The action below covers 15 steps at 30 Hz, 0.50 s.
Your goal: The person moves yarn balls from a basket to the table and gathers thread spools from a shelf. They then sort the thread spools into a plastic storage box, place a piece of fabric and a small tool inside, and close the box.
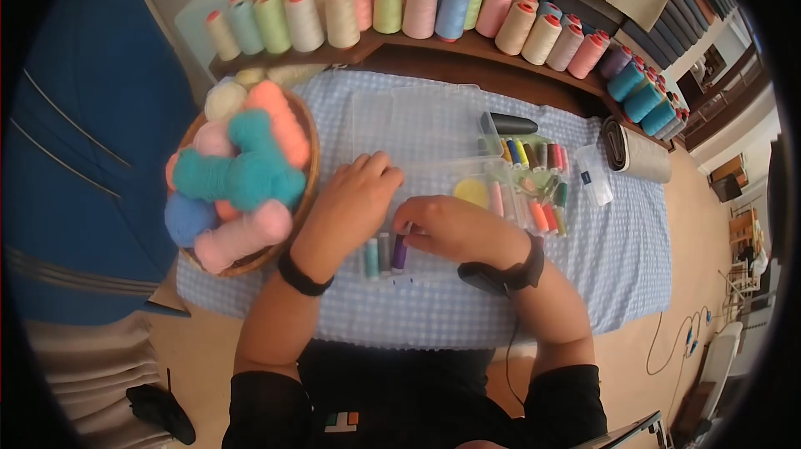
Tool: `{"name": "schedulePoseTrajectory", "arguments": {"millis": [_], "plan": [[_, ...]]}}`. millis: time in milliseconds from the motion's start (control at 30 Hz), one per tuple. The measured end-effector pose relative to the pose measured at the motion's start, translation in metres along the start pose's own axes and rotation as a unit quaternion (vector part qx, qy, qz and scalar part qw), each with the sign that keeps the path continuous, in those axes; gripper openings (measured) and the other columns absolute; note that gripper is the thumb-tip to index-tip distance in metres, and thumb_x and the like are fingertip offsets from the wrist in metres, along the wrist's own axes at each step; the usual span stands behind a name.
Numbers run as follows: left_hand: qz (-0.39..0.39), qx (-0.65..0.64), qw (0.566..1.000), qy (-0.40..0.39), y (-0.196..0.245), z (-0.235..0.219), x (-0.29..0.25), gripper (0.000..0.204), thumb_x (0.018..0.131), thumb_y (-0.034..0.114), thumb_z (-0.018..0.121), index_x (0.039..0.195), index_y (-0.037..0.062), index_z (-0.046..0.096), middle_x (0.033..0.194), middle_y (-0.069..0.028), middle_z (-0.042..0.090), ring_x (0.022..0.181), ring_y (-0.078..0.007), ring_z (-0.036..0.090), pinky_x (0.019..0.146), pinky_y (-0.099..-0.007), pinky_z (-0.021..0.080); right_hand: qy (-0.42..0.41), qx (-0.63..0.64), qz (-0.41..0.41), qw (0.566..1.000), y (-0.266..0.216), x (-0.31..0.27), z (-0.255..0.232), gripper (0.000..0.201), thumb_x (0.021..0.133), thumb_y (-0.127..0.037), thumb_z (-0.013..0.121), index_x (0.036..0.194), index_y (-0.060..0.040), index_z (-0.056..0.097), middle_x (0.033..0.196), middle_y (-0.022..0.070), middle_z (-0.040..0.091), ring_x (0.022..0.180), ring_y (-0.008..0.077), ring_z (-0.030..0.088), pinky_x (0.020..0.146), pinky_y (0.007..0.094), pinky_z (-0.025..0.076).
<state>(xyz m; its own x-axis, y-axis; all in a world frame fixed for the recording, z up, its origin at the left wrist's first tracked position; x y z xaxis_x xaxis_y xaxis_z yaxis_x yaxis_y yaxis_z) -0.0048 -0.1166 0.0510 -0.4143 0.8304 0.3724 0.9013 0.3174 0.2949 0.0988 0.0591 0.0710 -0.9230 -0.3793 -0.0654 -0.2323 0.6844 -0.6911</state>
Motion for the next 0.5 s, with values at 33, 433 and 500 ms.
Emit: {"name": "schedulePoseTrajectory", "arguments": {"millis": [33,433,500], "plan": [[-0.002,-0.003,1.0,0.0,-0.001,0.001,0.0,0.017,0.09,0.001,0.061,0.105,0.0056,0.068,0.108,-0.0096,0.063,0.103,-0.0331,0.064,0.089,-0.0464,0.054,0.003,-0.007,-0.009,1.0,0.002,-0.001,0.002,0.017,0.092,-0.007,0.073,0.108,-0.0003,0.07,0.108,0.0152,0.072,0.1,0.0348,0.072,0.089,0.0425,0.056],[-0.02,-0.007,1.0,-0.01,-0.006,0.008,0.004,0.011,0.098,0.006,0.058,0.105,0.004,0.066,0.101,-0.0143,0.067,0.094,-0.0391,0.067,0.083,-0.0508,0.053,0.023,-0.019,-0.032,0.999,0.011,-0.001,0.017,0.021,0.093,-0.011,0.07,0.112,-0.0018,0.071,0.107,0.0172,0.072,0.103,0.0403,0.07,0.092,0.0477,0.056],[-0.01,-0.002,1.0,-0.011,-0.008,0.009,0.003,0.011,0.099,0.007,0.058,0.105,0.0038,0.066,0.099,-0.0148,0.069,0.094,-0.0389,0.067,0.083,-0.0508,0.053,0.017,-0.043,-0.032,0.998,0.011,-0.001,0.019,0.023,0.094,-0.011,0.069,0.115,-0.0032,0.071,0.111,0.0162,0.072,0.104,0.0373,0.071,0.093,0.0457,0.056]]}}
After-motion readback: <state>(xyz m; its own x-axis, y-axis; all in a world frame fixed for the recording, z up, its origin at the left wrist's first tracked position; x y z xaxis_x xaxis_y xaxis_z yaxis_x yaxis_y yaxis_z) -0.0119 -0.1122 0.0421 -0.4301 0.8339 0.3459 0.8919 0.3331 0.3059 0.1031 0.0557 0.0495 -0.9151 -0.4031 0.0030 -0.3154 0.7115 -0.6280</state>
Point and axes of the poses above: each hand's wrist, its own x-axis towards the middle knuckle, its own z-axis out of the palm, y = z × x, the point moved 1 cm from there along x, towards the middle knuckle
